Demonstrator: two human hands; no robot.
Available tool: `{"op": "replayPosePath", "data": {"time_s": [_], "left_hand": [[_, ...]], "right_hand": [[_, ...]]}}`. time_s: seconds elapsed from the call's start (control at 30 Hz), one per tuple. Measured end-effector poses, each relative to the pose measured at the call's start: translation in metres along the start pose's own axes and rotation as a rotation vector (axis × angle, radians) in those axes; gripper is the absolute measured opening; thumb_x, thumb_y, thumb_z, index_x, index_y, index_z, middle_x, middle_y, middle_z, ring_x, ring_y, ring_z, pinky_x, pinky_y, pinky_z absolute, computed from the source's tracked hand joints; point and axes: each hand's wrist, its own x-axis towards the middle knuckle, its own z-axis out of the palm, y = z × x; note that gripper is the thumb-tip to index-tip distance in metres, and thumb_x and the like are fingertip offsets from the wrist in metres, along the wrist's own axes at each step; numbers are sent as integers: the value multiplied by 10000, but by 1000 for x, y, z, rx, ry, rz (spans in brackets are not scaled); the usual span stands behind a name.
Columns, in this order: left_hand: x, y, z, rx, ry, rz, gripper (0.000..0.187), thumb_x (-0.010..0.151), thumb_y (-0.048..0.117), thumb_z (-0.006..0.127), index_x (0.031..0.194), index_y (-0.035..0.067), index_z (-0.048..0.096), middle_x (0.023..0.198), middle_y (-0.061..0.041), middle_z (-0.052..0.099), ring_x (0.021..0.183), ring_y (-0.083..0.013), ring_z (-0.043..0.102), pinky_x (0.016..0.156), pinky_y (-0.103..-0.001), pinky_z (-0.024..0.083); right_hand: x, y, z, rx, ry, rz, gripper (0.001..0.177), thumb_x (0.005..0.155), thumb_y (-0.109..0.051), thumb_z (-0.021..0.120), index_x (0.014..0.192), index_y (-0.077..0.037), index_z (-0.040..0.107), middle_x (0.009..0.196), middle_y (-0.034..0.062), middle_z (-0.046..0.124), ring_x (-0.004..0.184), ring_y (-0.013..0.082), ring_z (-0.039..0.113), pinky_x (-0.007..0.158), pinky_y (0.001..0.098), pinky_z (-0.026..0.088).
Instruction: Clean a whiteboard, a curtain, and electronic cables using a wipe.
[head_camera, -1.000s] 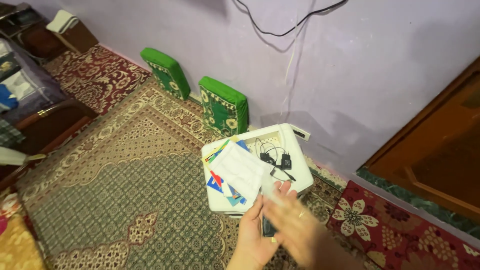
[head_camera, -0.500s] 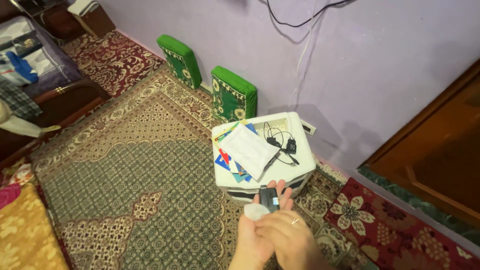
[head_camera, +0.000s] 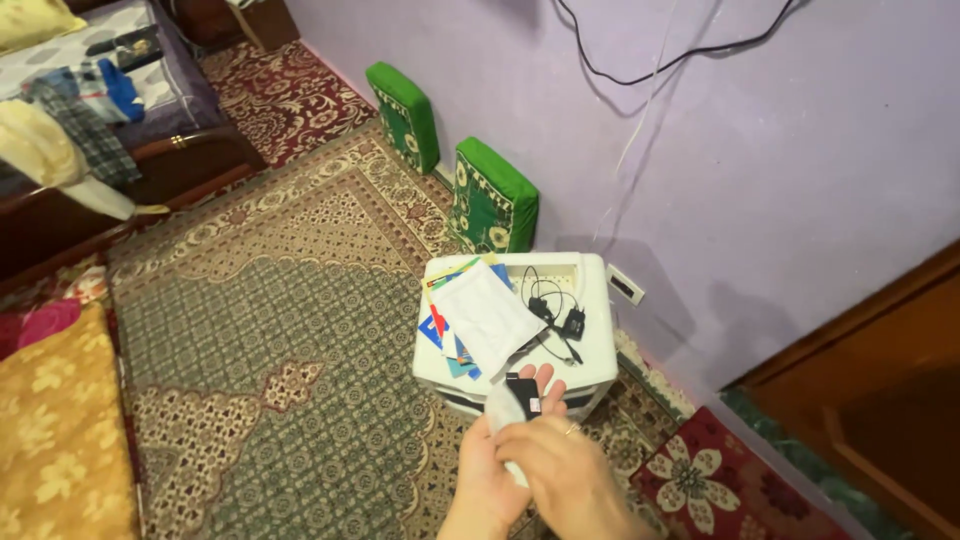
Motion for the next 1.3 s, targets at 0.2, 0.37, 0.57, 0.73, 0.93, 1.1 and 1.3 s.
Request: {"op": "replayPosePath", "data": {"time_s": [0.2, 0.37, 0.57, 0.73, 0.93, 1.1, 1.3], "left_hand": [[31, -37, -53, -119, 1, -47, 460, 1044, 330, 498, 1361, 8, 579, 1330, -176, 627, 1204, -330, 603, 1014, -472, 483], [9, -38, 25, -54, -50, 12, 423, 960, 236, 410, 1286, 45, 600, 1305, -135, 710, 1204, -292, 683, 1031, -435, 536], [28, -48, 3, -84, 7, -95, 485, 1016, 346, 429, 1364, 50, 591, 1296, -134, 683, 1163, -272, 663, 1016, -431, 516], [37, -58, -4, -134, -101, -109, 473, 1068, 342, 413, 1392, 36, 568, 1331, -127, 683, 1217, -275, 628, 1053, -419, 488], [36, -61, 13, -66, -79, -44, 528, 1009, 389, 377, 1346, 35, 579, 1382, -149, 660, 1270, -316, 610, 1089, -444, 474], [37, -69, 5, -74, -1, -83, 626, 1084, 567, 378, 1385, 45, 547, 1409, -171, 610, 1276, -310, 554, 1090, -455, 441], [26, -60, 26, 1, -89, 22, 832, 961, 669, 263, 1367, 14, 576, 1423, -190, 631, 1287, -338, 593, 1104, -436, 442]], "right_hand": [[21, 33, -21, 19, -52, -157, 212, 783, 23, 650, 961, -43, 745, 1042, 83, 754, 917, 294, 689, 827, 395, 552], [3, 34, -25, -23, -14, -65, 201, 807, 37, 650, 958, -58, 743, 1035, 73, 744, 957, 290, 679, 832, 398, 553], [8, 47, -34, 136, 4, -9, 181, 809, -1, 698, 988, -32, 695, 1053, 100, 705, 968, 305, 689, 844, 399, 551], [9, 53, -45, -25, 57, 104, 123, 806, -8, 710, 925, -20, 682, 977, 117, 684, 929, 324, 664, 807, 403, 535], [-6, 49, -46, 60, -89, -202, 165, 765, -11, 674, 926, -48, 669, 1009, 103, 684, 956, 308, 672, 843, 407, 535], [7, 66, -46, -39, 25, -22, 138, 789, 8, 700, 926, -8, 699, 973, 117, 692, 930, 336, 645, 817, 424, 517], [-11, 52, -48, 74, -153, -105, 183, 758, 8, 674, 932, -33, 712, 992, 100, 706, 969, 312, 687, 837, 417, 532]]}}
